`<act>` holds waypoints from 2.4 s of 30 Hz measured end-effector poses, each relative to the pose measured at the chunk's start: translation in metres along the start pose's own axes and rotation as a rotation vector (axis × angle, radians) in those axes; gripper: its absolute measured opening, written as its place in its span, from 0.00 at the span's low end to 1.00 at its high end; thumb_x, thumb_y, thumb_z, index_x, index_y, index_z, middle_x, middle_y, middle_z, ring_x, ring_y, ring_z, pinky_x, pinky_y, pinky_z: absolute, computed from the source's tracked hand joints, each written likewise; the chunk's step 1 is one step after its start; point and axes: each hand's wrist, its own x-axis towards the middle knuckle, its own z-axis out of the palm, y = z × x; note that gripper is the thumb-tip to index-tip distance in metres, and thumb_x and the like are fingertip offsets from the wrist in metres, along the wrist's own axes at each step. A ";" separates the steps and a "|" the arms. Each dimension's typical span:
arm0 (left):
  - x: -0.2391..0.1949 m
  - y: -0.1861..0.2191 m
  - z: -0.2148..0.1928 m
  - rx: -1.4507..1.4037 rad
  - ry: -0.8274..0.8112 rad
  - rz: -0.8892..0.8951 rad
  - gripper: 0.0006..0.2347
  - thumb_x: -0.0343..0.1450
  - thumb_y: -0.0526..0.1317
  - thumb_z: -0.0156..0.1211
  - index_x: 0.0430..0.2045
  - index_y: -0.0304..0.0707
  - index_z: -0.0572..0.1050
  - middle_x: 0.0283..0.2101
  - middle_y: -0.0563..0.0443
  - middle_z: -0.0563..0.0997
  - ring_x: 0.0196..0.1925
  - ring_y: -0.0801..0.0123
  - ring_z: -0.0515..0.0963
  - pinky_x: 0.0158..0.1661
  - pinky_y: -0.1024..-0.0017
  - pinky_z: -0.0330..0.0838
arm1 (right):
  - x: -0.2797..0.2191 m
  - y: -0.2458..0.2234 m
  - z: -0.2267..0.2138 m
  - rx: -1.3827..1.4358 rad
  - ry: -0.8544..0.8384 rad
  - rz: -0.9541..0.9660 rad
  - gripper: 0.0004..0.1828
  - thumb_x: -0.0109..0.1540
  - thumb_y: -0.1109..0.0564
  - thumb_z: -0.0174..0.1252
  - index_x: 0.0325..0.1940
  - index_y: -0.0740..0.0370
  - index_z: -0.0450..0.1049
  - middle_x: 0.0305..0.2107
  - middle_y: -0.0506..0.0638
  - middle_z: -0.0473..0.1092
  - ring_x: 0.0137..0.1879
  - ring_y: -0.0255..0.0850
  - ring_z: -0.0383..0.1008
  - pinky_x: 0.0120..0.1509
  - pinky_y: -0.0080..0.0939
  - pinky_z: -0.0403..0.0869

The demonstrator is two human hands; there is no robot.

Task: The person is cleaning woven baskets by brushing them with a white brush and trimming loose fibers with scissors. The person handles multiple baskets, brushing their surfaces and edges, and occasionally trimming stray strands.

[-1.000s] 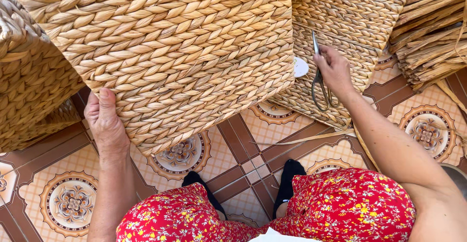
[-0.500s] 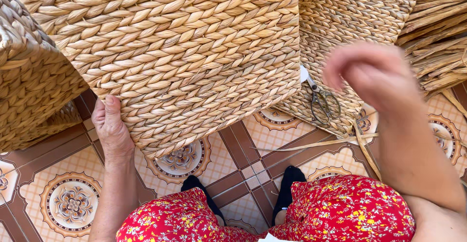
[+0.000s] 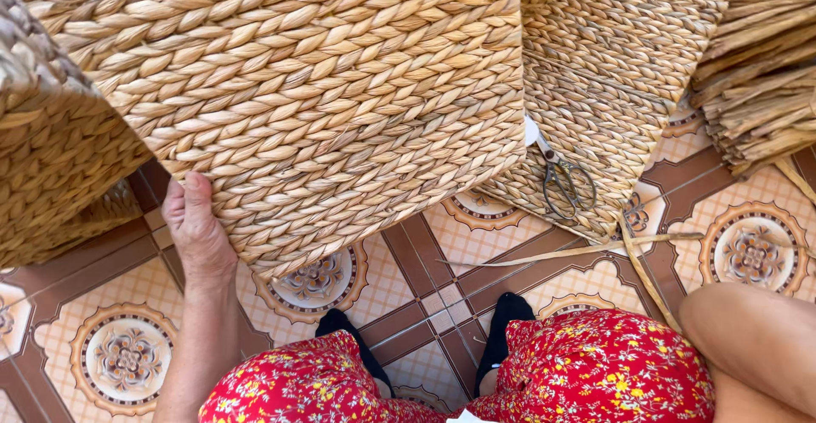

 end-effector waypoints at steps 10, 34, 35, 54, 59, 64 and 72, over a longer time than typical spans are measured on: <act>0.003 -0.006 -0.001 0.008 -0.012 0.004 0.15 0.80 0.45 0.58 0.55 0.33 0.75 0.55 0.52 0.81 0.55 0.76 0.77 0.60 0.75 0.71 | -0.001 -0.001 0.003 0.101 -0.223 -0.086 0.19 0.61 0.55 0.57 0.50 0.69 0.80 0.38 0.55 0.80 0.41 0.42 0.81 0.47 0.41 0.78; -0.004 0.014 0.019 0.044 -0.054 0.033 0.15 0.79 0.40 0.58 0.56 0.29 0.74 0.54 0.52 0.81 0.53 0.76 0.77 0.56 0.76 0.71 | 0.057 0.365 0.058 -0.680 0.432 0.560 0.41 0.47 0.48 0.72 0.59 0.70 0.68 0.55 0.65 0.68 0.62 0.59 0.69 0.63 0.52 0.70; -0.007 0.016 0.021 0.047 -0.060 0.033 0.15 0.79 0.40 0.58 0.57 0.29 0.74 0.53 0.52 0.81 0.52 0.76 0.77 0.56 0.77 0.71 | 0.054 0.363 0.054 -0.585 0.541 0.580 0.41 0.50 0.46 0.71 0.61 0.71 0.67 0.53 0.65 0.69 0.59 0.59 0.71 0.61 0.53 0.71; -0.053 0.085 0.189 0.895 -0.854 0.466 0.36 0.72 0.52 0.63 0.70 0.27 0.57 0.53 0.37 0.77 0.34 0.60 0.81 0.34 0.67 0.77 | 0.027 0.184 -0.036 1.015 1.011 -0.021 0.31 0.67 0.38 0.48 0.67 0.61 0.64 0.53 0.53 0.71 0.58 0.43 0.73 0.66 0.48 0.73; -0.064 0.069 0.255 0.703 -1.239 0.594 0.42 0.69 0.64 0.56 0.72 0.31 0.58 0.55 0.34 0.75 0.43 0.52 0.80 0.44 0.61 0.77 | -0.028 0.181 -0.027 1.068 1.070 -0.132 0.35 0.67 0.36 0.48 0.71 0.61 0.62 0.59 0.54 0.68 0.64 0.45 0.70 0.71 0.50 0.70; -0.015 -0.015 0.305 0.674 -1.276 0.343 0.22 0.72 0.57 0.55 0.56 0.48 0.77 0.58 0.44 0.78 0.57 0.53 0.80 0.53 0.59 0.75 | -0.085 0.191 -0.017 1.082 1.138 -0.156 0.39 0.67 0.33 0.48 0.74 0.60 0.60 0.65 0.55 0.64 0.69 0.48 0.67 0.76 0.52 0.67; 0.092 -0.197 0.310 0.915 -1.001 -0.141 0.38 0.69 0.64 0.56 0.71 0.43 0.57 0.73 0.38 0.59 0.75 0.48 0.57 0.69 0.55 0.54 | -0.129 0.226 -0.041 1.054 1.225 -0.183 0.45 0.67 0.29 0.48 0.79 0.60 0.57 0.74 0.57 0.60 0.78 0.51 0.62 0.84 0.54 0.63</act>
